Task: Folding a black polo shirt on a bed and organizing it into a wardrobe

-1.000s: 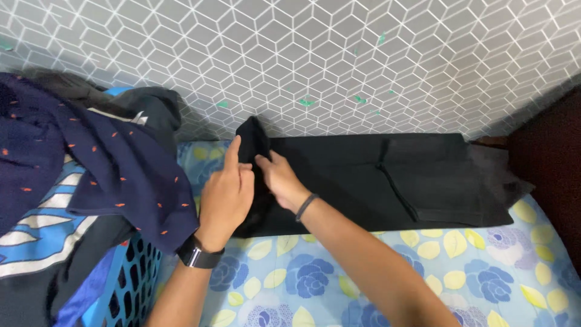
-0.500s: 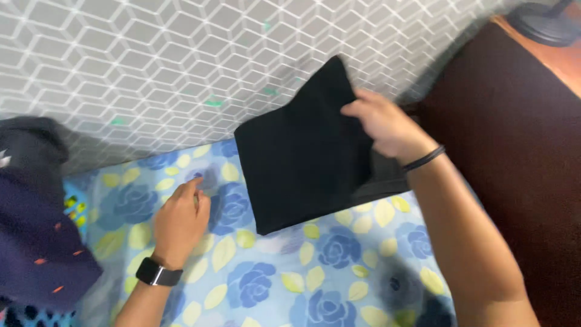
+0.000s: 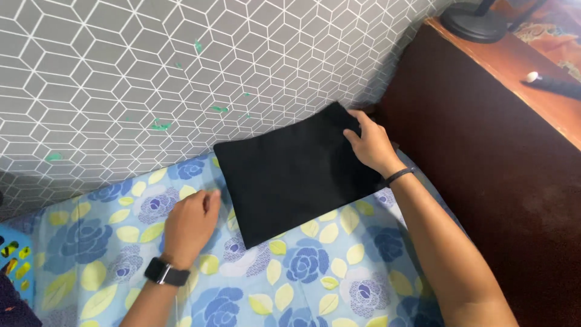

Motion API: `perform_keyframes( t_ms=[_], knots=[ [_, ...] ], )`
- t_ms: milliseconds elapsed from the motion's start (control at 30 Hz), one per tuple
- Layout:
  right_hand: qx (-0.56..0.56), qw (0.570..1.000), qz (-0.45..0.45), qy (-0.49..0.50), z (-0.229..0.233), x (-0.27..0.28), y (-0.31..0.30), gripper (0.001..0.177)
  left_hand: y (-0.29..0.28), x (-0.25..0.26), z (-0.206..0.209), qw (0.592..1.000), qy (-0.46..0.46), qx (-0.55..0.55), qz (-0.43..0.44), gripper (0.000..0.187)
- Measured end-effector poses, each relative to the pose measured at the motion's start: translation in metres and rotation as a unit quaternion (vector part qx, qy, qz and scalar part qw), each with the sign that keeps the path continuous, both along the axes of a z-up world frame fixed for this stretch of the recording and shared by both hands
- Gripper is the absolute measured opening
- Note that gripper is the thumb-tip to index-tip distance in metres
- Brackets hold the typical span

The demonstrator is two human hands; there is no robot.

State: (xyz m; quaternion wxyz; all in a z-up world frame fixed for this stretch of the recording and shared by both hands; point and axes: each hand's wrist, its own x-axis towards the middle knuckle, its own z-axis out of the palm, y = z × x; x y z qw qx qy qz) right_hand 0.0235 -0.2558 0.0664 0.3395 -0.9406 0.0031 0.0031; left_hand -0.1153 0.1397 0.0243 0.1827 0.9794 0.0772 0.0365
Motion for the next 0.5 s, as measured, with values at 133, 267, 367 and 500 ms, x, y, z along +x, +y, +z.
perform_keyframes(
  t_ms=[133,267,367,500],
  knots=[
    [-0.033,0.998,0.023,-0.052,-0.003,-0.006,0.005,0.051,-0.024,0.014,0.019,0.993,0.024,-0.112,0.001,0.056],
    [-0.116,0.993,0.005,-0.023,0.0,-0.021,0.009,0.059,-0.042,0.017,0.029,0.988,0.059,-0.139,0.02,0.06],
    [-0.183,0.981,-0.044,-0.055,0.002,-0.042,0.019,0.055,-0.05,0.01,0.033,0.985,0.076,-0.154,0.03,0.062],
    [-0.248,0.964,-0.091,-0.032,-0.022,-0.032,0.008,0.059,-0.063,0.004,0.038,0.956,0.113,-0.269,0.034,0.062]
  ],
)
